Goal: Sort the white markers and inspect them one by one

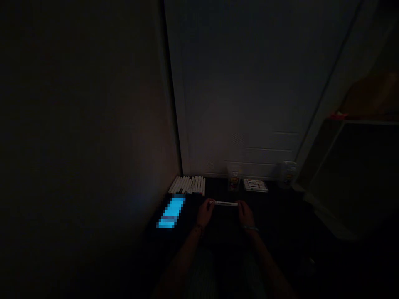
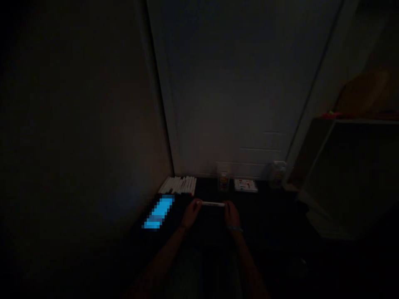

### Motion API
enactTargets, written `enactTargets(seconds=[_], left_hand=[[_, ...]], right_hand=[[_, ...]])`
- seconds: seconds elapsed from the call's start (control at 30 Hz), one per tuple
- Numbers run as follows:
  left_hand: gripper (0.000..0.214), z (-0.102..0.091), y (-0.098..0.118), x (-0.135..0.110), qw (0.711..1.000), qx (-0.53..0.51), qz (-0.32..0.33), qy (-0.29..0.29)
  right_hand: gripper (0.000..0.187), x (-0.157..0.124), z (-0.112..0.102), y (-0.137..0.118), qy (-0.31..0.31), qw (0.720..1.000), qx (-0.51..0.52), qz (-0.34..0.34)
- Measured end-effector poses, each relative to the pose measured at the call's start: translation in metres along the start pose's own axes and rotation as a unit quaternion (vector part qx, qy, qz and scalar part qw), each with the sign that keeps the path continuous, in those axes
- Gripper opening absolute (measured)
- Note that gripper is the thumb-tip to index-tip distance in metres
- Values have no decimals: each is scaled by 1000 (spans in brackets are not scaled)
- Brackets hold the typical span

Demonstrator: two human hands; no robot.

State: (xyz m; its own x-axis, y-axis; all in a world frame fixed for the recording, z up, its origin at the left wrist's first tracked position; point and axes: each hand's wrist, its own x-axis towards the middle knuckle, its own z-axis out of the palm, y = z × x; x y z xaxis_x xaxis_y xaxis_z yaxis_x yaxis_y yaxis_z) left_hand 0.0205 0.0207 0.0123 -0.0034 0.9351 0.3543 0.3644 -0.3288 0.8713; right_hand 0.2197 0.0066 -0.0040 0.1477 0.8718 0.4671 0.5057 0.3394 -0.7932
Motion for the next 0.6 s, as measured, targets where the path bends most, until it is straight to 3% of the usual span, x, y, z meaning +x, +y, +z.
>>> enactTargets(seconds=[0.27, 0.6], left_hand=[[38, 3, -15, 5, 1000, 9, 9, -25], [40, -2, -8, 2, 996, 64, 4, -68]], right_hand=[[27, 3, 4, 4, 31, 999, 8, -9], [24, 1, 5, 2, 37, 999, -16, 8]])
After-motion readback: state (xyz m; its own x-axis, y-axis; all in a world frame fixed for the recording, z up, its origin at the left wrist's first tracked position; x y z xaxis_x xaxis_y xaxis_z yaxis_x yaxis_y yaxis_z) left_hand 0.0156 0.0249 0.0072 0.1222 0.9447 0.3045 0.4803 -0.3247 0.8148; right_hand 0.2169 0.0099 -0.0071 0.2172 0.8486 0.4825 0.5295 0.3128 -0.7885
